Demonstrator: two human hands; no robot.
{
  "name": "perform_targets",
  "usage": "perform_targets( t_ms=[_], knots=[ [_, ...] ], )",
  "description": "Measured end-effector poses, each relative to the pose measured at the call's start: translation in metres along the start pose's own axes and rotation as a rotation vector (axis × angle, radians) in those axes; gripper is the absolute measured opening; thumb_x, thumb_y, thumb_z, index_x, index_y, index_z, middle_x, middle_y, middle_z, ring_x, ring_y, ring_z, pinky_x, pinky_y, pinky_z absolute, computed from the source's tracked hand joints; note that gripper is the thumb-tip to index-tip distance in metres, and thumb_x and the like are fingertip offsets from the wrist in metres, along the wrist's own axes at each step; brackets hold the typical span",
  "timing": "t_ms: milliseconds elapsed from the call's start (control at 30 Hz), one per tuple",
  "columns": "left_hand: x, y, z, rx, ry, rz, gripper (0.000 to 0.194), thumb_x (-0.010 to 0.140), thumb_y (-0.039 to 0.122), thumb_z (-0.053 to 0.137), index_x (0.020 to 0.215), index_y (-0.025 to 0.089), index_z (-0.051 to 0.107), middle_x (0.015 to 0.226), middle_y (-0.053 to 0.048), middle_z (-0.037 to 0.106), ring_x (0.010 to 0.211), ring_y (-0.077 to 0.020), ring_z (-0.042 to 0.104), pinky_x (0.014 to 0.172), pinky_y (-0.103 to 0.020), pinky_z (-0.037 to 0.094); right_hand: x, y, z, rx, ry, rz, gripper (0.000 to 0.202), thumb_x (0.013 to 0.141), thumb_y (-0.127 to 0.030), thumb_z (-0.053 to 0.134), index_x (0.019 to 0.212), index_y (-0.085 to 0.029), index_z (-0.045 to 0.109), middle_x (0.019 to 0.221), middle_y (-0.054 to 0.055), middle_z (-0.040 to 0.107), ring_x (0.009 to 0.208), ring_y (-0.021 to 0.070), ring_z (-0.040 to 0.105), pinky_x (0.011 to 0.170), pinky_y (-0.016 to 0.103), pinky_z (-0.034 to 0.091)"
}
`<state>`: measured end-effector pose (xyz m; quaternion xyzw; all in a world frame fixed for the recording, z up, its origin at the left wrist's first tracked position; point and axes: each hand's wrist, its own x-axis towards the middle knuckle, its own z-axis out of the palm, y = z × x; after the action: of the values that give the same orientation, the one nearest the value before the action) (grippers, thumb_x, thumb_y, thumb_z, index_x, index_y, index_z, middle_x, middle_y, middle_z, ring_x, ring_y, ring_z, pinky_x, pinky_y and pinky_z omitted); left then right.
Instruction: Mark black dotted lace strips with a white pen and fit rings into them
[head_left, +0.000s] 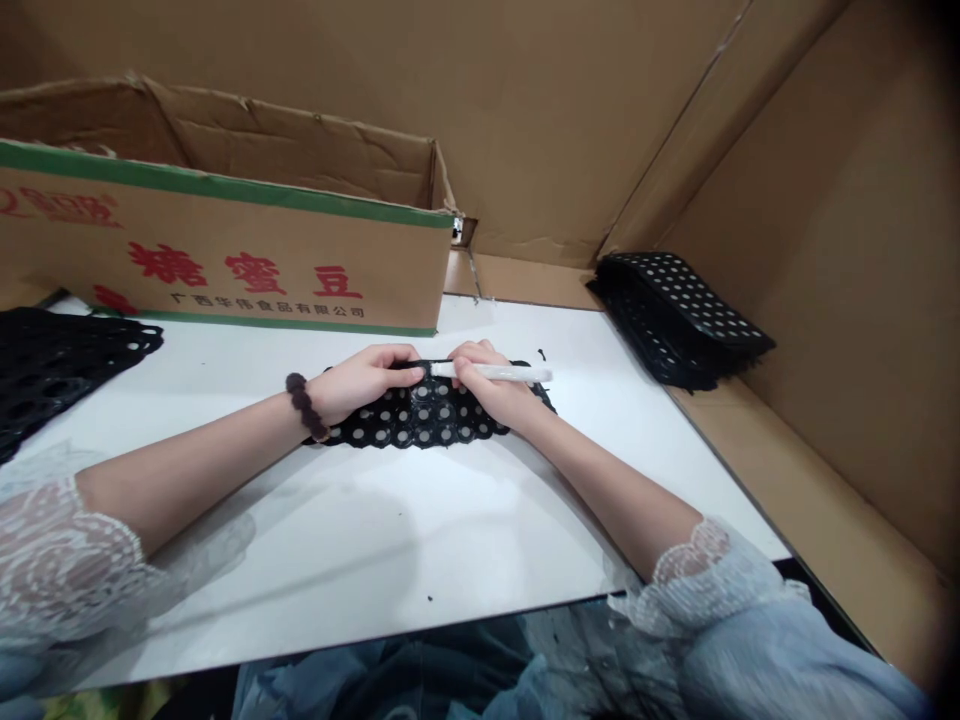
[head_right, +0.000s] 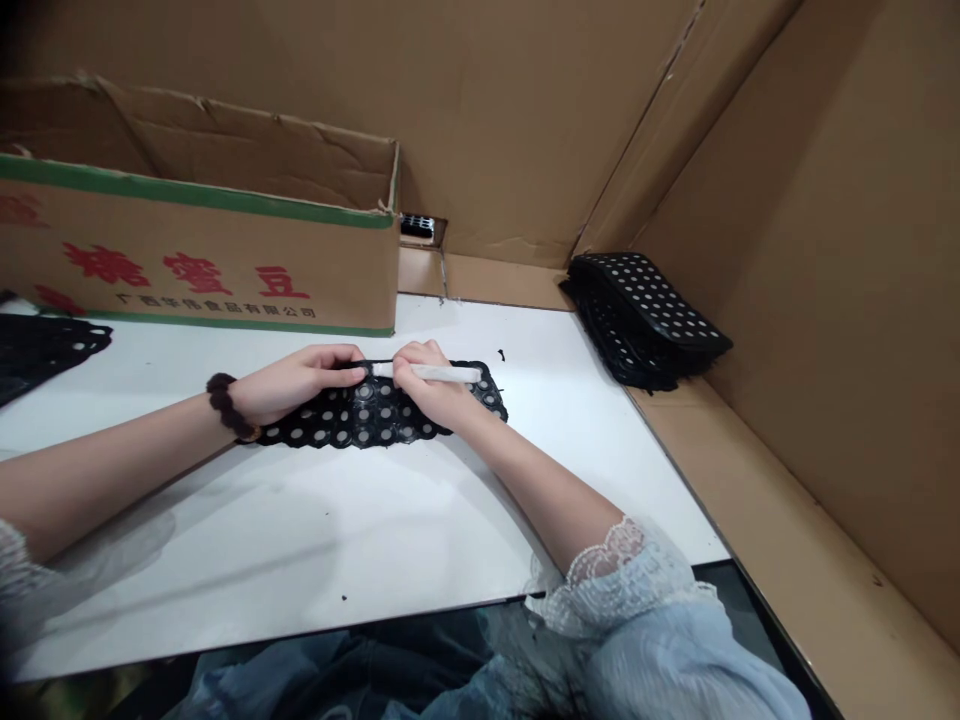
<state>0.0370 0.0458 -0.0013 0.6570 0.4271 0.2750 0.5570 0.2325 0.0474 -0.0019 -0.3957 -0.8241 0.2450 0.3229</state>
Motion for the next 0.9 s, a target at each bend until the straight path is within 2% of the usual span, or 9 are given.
perform_targets(
  t_ms=[167,333,500,567,700,800,900],
  knots=[
    [-0.001,0.002,0.0,-0.018,-0.017,-0.027,0.023,0.075,0.04,0.052,0.08,0.018,0.052,0.074,0.0,0.058,0.063,-0.0142,0.054,0.057,-0.026,0.042,0.002,0.003,-0.003,0.006,-0.034,0.059,0.027,0.085,-0.027,0.034,0.063,-0.02,0.048,0.071,-0.001,0.054,0.08,0.0161,0.046,0.076,0.031,0.037],
    [-0.001,0.001,0.001,0.051,0.018,0.01,0.023,0.075,0.04,0.051,0.079,0.017,0.052,0.073,0.0,0.056,0.065,-0.0141,0.052,0.059,-0.025,0.04,0.003,0.0,-0.002,-0.07,-0.055,-0.002,0.03,0.085,-0.024,0.033,0.059,-0.019,0.045,0.075,0.0,0.055,0.08,0.0159,0.044,0.078,0.031,0.035],
    [0.002,-0.002,0.003,0.27,0.081,0.122,0.022,0.076,0.037,0.048,0.073,0.016,0.051,0.072,0.001,0.053,0.073,-0.0152,0.049,0.069,-0.027,0.038,0.0,-0.002,0.011,-0.308,-0.005,-0.121,0.025,0.085,-0.025,0.036,0.065,-0.018,0.049,0.079,0.004,0.053,0.081,0.0177,0.04,0.079,0.032,0.034],
    [0.002,-0.003,0.004,0.335,0.093,0.149,0.022,0.076,0.038,0.047,0.074,0.017,0.052,0.075,0.001,0.054,0.076,-0.0164,0.049,0.073,-0.028,0.038,0.001,-0.004,0.017,-0.443,0.037,-0.117,0.024,0.085,-0.026,0.037,0.067,-0.018,0.051,0.08,0.006,0.052,0.083,0.0198,0.039,0.077,0.034,0.033],
    [0.002,-0.002,0.005,0.371,0.101,0.172,0.021,0.077,0.037,0.045,0.073,0.017,0.049,0.073,0.001,0.051,0.073,-0.016,0.048,0.07,-0.028,0.038,0.004,-0.006,0.023,-0.638,0.103,-0.089,0.023,0.085,-0.025,0.036,0.071,-0.018,0.053,0.082,0.01,0.052,0.085,0.0232,0.039,0.074,0.036,0.033],
    [0.001,0.0,0.004,0.403,0.076,0.199,0.021,0.078,0.038,0.043,0.072,0.018,0.046,0.071,0.002,0.048,0.071,-0.0151,0.046,0.068,-0.027,0.037,0.006,-0.006,0.019,-0.658,0.141,-0.094,0.023,0.085,-0.024,0.036,0.071,-0.018,0.054,0.081,0.009,0.053,0.085,0.0228,0.039,0.075,0.036,0.033],
    [0.002,-0.001,0.003,0.514,0.102,0.19,0.022,0.08,0.039,0.04,0.072,0.019,0.043,0.07,0.002,0.046,0.069,-0.0147,0.044,0.066,-0.026,0.035,0.004,-0.004,0.01,-0.547,0.143,-0.104,0.025,0.084,-0.024,0.037,0.066,-0.018,0.052,0.078,0.007,0.053,0.083,0.0206,0.04,0.076,0.034,0.034]
  ],
)
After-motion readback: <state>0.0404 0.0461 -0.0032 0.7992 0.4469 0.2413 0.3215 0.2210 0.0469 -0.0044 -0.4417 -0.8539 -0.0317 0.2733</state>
